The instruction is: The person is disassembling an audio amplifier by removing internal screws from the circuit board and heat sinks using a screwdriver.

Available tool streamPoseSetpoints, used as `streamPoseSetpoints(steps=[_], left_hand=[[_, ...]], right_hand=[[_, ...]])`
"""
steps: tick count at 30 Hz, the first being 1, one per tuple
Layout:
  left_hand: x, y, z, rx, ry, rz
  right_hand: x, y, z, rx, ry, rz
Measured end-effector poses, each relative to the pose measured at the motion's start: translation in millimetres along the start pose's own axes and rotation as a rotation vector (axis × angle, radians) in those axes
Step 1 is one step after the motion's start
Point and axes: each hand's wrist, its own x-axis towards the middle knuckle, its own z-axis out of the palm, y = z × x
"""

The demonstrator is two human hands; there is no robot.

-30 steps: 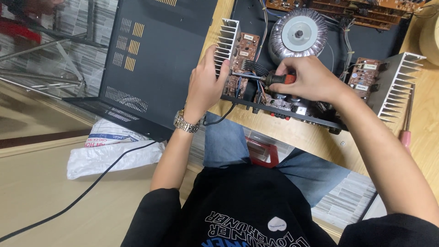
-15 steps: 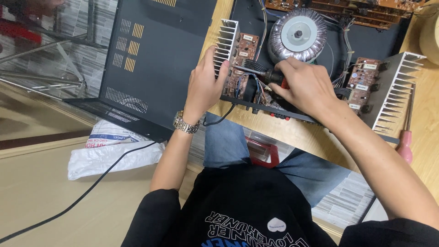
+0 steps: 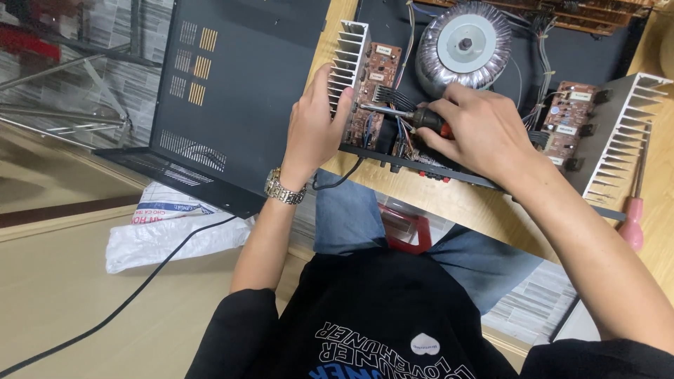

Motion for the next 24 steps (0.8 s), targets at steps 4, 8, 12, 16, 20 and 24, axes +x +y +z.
streamPoseSetpoints(steps=[4, 8, 12, 16, 20, 24], left_hand=[[-0.9, -2.8, 3.0, 0.046, -0.014, -0.021], [0.0, -2.1, 2.6, 0.047, -0.028, -0.037], [0.4, -2.8, 2.7, 0.045, -0.015, -0.018], [0.9, -1.3, 1.7, 0.041, -0.027, -0.037], [1.2, -2.3, 2.2, 0.041, -0.011, -0.021], [1.0, -0.6, 0.9, 0.033, -0.015, -0.025]], right_hand=[[2.5, -1.3, 0.6, 0.021, -0.017, 0.016], [0.2, 1.1, 1.7, 0.018, 0.015, 0.005], [0.7, 0.3, 0.2, 0.031, 0.011, 0.003], [-0.2, 2.4, 3.6, 0.010, 0.033, -0.009], [-0.8, 2.7, 4.0, -0.018, 0.070, -0.043], [-1.3, 4.2, 4.6, -0.091, 0.074, -0.071]])
